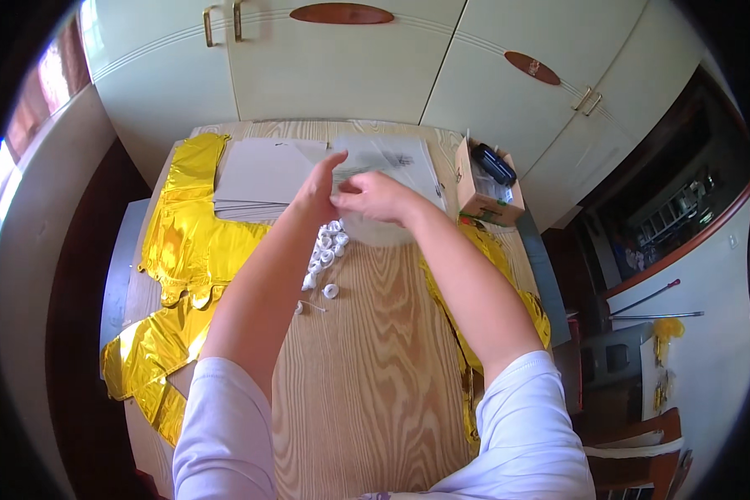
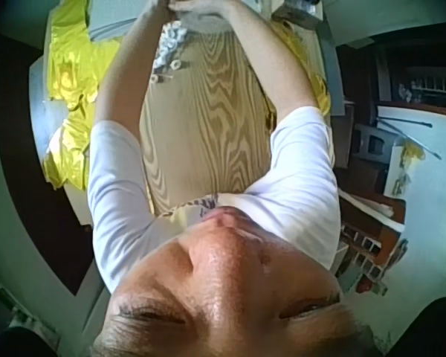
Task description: Folding a gold foil balloon and packaging it into a plastic sleeve with a cardboard insert.
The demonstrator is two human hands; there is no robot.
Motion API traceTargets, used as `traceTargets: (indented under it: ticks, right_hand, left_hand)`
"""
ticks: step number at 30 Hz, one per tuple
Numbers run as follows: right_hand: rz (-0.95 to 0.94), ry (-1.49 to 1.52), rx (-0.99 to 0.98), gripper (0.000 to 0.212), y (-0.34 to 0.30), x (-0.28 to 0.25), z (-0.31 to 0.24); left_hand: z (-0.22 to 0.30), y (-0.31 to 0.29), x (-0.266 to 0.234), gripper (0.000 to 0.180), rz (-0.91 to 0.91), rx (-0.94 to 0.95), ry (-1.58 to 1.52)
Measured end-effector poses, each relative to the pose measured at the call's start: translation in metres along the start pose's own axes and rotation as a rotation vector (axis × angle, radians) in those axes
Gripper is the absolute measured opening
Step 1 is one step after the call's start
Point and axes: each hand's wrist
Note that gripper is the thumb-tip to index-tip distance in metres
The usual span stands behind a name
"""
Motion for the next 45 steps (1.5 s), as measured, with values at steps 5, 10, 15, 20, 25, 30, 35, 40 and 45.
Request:
traceTargets:
  ticks: [5,10,15,20,25,30,35,40,45]
  right_hand:
    - [0.355,0.03,-0.077,0.053,0.022,-0.059,0.042]
    - [0.787,-0.507,0.297,0.088,0.041,-0.095,0.146]
    - [0.363,-0.387,0.372,0.086,0.054,-0.102,0.111]
    - [0.413,-0.432,0.439,0.081,0.044,-0.088,0.086]
    - [0.329,-0.384,0.649,0.079,0.046,-0.093,0.075]
    - [0.261,-0.238,0.665,0.067,0.054,-0.101,0.088]
    - [0.285,-0.235,0.622,0.063,0.058,-0.105,0.114]
    - [0.335,-0.231,0.432,0.06,0.059,-0.114,0.133]
    - [0.32,-0.293,0.661,0.075,0.056,-0.092,0.083]
  left_hand:
    - [0.017,0.053,-0.054,0.047,0.178,0.088,0.148]
    - [0.007,0.034,0.008,0.042,0.576,0.205,1.045]
    - [0.031,0.044,0.007,0.049,0.51,0.111,1.193]
    - [0.034,0.057,0.03,0.055,0.561,-0.111,1.117]
    - [0.035,0.052,0.029,0.061,0.479,-0.042,1.195]
    - [0.038,0.055,0.001,0.062,0.354,-0.051,0.722]
    - [0.06,0.035,0.019,0.09,0.12,-0.104,0.452]
    - [0.047,0.038,0.027,0.114,0.063,0.067,0.082]
    - [0.047,0.045,0.007,0.075,0.533,-0.035,0.284]
Point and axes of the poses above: each hand's wrist, its own y-axis towards the middle knuckle, its own x-axis out of the palm, z = x × y, and after that the axes turned 10 degrees about y, right-handed
